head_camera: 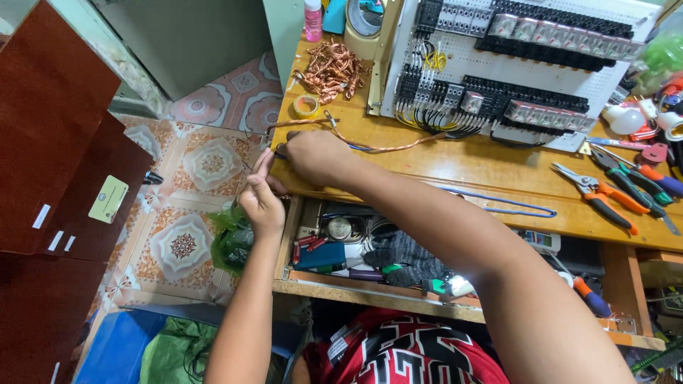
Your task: Stripping, twisting, and organizing electrical wires for a control panel assembly
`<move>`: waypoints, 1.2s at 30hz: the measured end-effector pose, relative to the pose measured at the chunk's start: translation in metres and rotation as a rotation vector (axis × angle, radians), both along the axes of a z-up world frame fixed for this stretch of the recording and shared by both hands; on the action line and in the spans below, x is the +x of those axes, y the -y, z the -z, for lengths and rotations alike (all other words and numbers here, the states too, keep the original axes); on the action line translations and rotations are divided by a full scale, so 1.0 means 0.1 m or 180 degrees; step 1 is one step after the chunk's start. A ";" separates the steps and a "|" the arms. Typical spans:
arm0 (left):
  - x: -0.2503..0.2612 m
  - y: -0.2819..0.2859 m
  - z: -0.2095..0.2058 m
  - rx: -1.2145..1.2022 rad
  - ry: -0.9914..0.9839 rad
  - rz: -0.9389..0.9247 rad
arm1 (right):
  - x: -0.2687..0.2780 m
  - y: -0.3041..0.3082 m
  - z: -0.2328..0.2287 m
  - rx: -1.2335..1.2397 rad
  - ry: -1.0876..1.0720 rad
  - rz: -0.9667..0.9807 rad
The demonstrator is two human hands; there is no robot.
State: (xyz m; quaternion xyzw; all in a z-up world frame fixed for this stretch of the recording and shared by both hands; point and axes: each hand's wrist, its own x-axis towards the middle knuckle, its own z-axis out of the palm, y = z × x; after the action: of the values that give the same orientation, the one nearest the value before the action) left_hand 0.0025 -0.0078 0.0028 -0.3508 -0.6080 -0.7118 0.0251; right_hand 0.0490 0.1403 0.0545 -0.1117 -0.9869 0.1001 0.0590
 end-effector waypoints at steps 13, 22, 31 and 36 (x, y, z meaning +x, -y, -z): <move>0.01 0.01 -0.01 -0.0127 0.0040 -0.0038 | 0.11 0.18 -0.33 0.0113 0.0060 -0.0056; 0.02 0.01 -0.04 -0.0172 0.0024 -0.0093 | 0.12 0.19 -0.31 0.0373 0.0143 -0.0092; -0.04 -0.04 0.12 -0.0056 0.0086 -0.0107 | 0.13 0.23 -0.45 0.0175 0.0252 -0.0038; -0.07 0.02 0.06 -0.0129 0.0070 -0.0092 | 0.17 0.24 -0.55 -0.0032 0.0385 -0.0100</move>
State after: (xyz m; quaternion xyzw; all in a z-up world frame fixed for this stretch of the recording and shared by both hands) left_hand -0.0045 -0.0094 -0.0036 -0.3345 -0.6275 -0.7027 0.0216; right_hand 0.0664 0.1164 0.1094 -0.1023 -0.9898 0.0990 -0.0030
